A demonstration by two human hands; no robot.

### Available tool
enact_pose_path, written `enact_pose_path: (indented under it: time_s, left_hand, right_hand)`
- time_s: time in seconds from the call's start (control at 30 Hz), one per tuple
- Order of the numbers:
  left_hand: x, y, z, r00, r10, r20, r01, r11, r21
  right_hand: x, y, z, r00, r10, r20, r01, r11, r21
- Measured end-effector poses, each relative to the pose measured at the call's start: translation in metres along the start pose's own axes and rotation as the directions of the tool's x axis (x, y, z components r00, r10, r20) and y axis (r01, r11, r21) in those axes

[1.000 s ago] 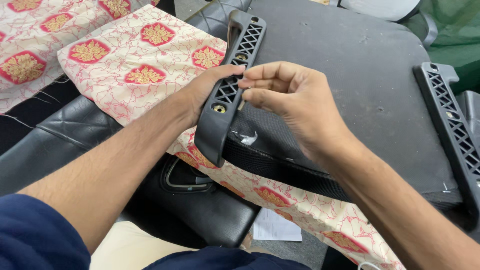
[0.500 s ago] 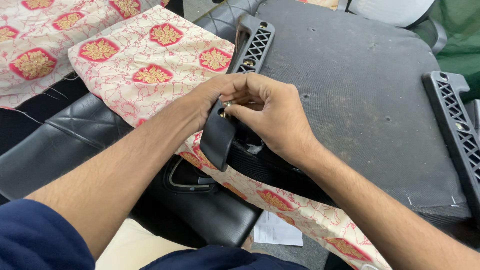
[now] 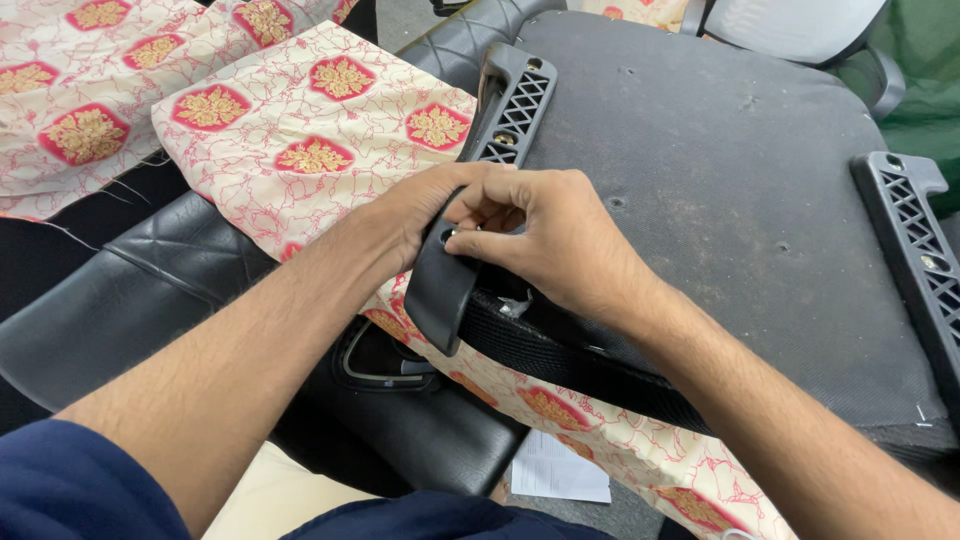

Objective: The person attaches a black plastic frame to the underside of a chair seat using a screwdriver and screws. They align the frame, insert screws, and tighten them to secure the component.

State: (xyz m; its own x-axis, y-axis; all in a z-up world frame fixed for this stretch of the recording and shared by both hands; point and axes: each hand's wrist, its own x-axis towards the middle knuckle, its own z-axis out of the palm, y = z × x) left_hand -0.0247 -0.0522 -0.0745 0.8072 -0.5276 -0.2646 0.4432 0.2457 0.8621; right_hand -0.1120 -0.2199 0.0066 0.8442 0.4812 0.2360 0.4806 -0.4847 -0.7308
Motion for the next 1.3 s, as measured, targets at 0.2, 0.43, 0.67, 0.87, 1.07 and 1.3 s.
enact_pose_path:
  time_s: [0.2,0.43,0.67,0.87,1.07,1.3]
  left_hand:
    - [-0.002,0.002,0.004,0.998,-0.065,-0.028,0.063,0.996,-0.056]
    - [-0.004,0.002,0.005,0.999,-0.039,0.006,0.039,0.998,-0.048]
    - [-0.011,0.001,0.008,1.0,-0.006,-0.008,0.006,1.0,0.003]
    - [-0.013,0.0,0.009,0.999,-0.009,-0.05,0.009,1.0,-0.016]
    - [-0.01,-0.002,0.004,0.994,0.061,0.092,-0.058,0.998,-0.032]
    - [-0.013,-0.001,0.009,0.998,-0.027,-0.049,0.025,0.999,-0.038]
  right_hand:
    - [-0.005,0.001,0.0,0.999,0.044,-0.011,-0.044,0.998,0.033]
    - [-0.004,0.003,0.006,0.995,-0.017,-0.098,0.01,0.997,-0.074]
    - [-0.005,0.002,0.005,0.998,-0.013,-0.054,0.009,0.998,-0.063]
    - [-0.003,-0.005,0.007,0.992,0.095,-0.088,-0.103,0.99,-0.093]
    - [-0.007,-0.004,0.012,0.992,0.005,-0.124,-0.019,0.993,-0.114]
    - [-0.008,0.004,0.014,0.989,0.071,-0.132,-0.079,0.995,-0.06]
